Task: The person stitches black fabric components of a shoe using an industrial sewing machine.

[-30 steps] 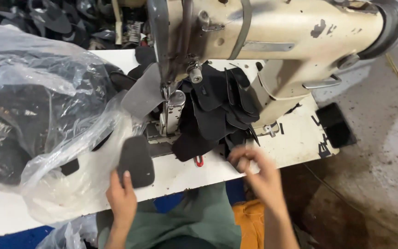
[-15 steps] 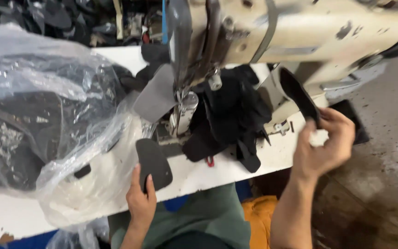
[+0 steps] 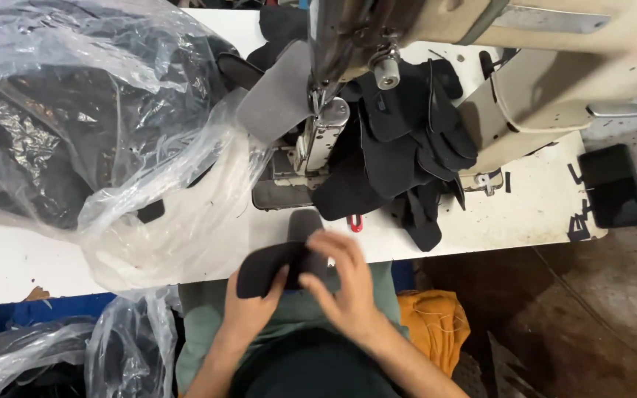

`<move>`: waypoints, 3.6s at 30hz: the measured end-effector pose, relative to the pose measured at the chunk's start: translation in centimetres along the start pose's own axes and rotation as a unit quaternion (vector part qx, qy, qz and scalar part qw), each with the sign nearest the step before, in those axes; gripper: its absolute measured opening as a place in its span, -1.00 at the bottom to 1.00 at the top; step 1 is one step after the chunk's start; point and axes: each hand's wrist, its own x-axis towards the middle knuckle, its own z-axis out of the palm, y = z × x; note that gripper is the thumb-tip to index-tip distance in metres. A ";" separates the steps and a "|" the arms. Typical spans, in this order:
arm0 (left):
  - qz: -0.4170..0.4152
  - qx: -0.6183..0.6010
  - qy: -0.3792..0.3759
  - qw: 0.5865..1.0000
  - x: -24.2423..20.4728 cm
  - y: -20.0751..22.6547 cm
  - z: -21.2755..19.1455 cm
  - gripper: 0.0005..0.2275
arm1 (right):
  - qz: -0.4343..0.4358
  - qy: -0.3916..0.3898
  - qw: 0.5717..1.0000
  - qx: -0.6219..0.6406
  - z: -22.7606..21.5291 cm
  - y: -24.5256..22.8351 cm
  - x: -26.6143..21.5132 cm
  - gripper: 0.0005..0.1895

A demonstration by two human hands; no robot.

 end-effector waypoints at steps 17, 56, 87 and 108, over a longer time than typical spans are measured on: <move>-0.062 -0.185 0.072 0.978 2.6 -0.5 -5.2 -0.64 | 0.402 -0.037 0.837 0.370 5.2 17.2 -4.3 -0.74; -0.030 -0.211 -0.115 0.970 8.1 4.2 -2.6 -0.66 | 0.275 -0.044 0.910 0.308 -1.1 7.6 3.0 -0.63; 0.069 -0.079 -0.122 0.987 21.9 5.5 -4.4 -0.62 | -0.012 0.382 0.785 -0.488 -23.7 17.6 8.1 -0.21; 0.049 -0.081 -0.162 0.982 23.9 6.9 -5.3 -0.56 | 0.002 0.338 0.828 -0.448 -24.1 18.3 7.4 0.00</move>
